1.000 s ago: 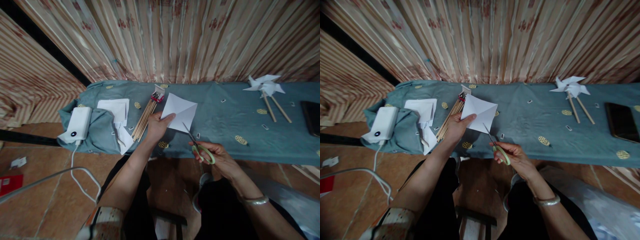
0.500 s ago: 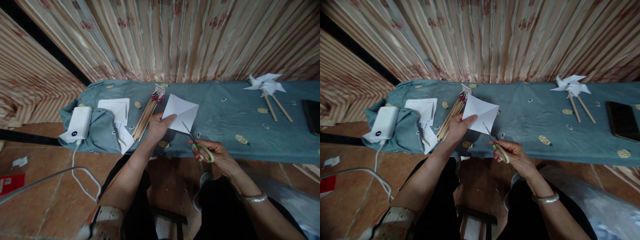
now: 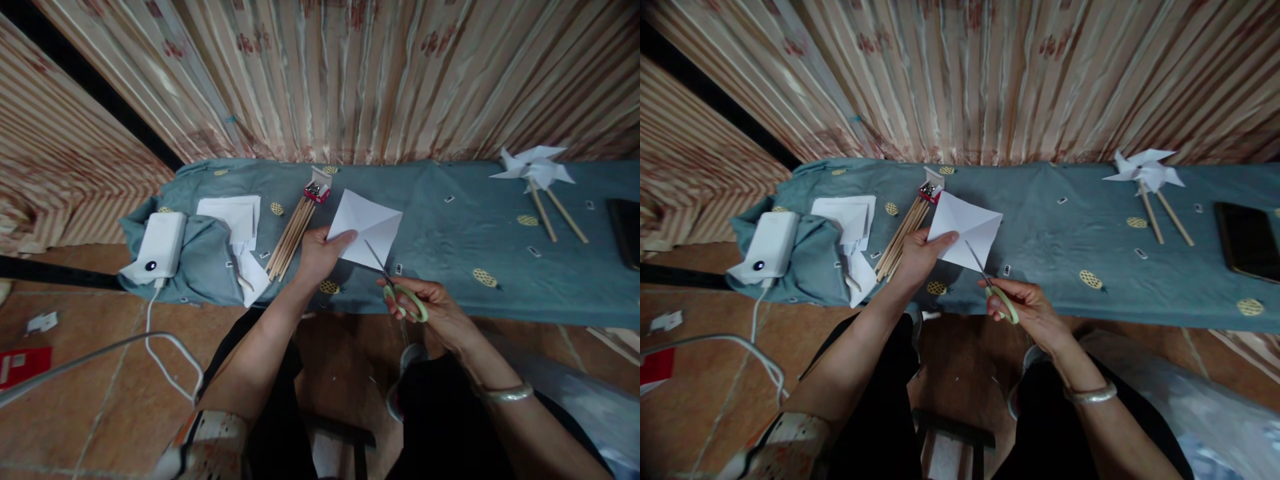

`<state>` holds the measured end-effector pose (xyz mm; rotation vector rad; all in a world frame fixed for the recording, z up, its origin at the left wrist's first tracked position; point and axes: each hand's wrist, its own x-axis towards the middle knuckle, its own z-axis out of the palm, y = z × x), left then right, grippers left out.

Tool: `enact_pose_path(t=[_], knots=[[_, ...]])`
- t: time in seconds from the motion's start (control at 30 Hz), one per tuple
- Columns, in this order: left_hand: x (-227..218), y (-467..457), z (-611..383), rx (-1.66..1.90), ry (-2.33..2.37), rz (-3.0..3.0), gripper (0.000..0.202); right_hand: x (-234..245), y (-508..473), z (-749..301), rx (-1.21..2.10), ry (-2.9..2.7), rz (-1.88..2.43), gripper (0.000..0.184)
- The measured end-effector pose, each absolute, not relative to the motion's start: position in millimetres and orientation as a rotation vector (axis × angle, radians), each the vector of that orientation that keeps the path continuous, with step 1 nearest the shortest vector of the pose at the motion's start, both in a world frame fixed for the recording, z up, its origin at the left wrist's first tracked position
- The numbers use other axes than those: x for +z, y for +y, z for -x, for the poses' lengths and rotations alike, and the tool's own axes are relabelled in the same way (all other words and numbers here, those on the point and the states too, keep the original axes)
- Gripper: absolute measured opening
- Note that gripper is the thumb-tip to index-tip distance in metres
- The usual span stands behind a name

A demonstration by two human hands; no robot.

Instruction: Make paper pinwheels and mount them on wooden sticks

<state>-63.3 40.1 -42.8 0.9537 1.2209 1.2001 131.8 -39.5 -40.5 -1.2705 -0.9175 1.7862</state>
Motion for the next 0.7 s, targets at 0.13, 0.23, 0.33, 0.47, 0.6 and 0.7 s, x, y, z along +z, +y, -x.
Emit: enact_pose_path(t=[0.13, 0.23, 0.33, 0.47, 0.6, 0.7], knots=[[-43.5, 39.6, 62.0, 1.208, 1.206, -0.940, 0.027, -40.8, -39.1, -132.7, 1.769, -0.916, 1.284, 0.041], [-42.7, 38.8, 61.5, 1.205, 1.211, -0.935, 0.027, -40.3, -38.3, -132.7, 1.769, -0.927, 1.302, 0.042], [-41.7, 37.4, 60.9, 1.194, 1.223, -0.946, 0.027, -39.8, -38.2, -132.0, 1.774, -0.930, 1.295, 0.041], [-40.8, 35.9, 59.8, 1.190, 1.242, -0.955, 0.028, -40.2, -39.1, -131.5, 1.771, -0.911, 1.280, 0.039], [-40.5, 35.6, 59.8, 1.201, 1.228, -0.959, 0.027, -39.8, -39.3, -131.6, 1.762, -0.916, 1.276, 0.039], [-40.3, 35.4, 60.1, 1.202, 1.226, -0.958, 0.026, -38.1, -38.7, -131.3, 1.749, -0.924, 1.279, 0.039]])
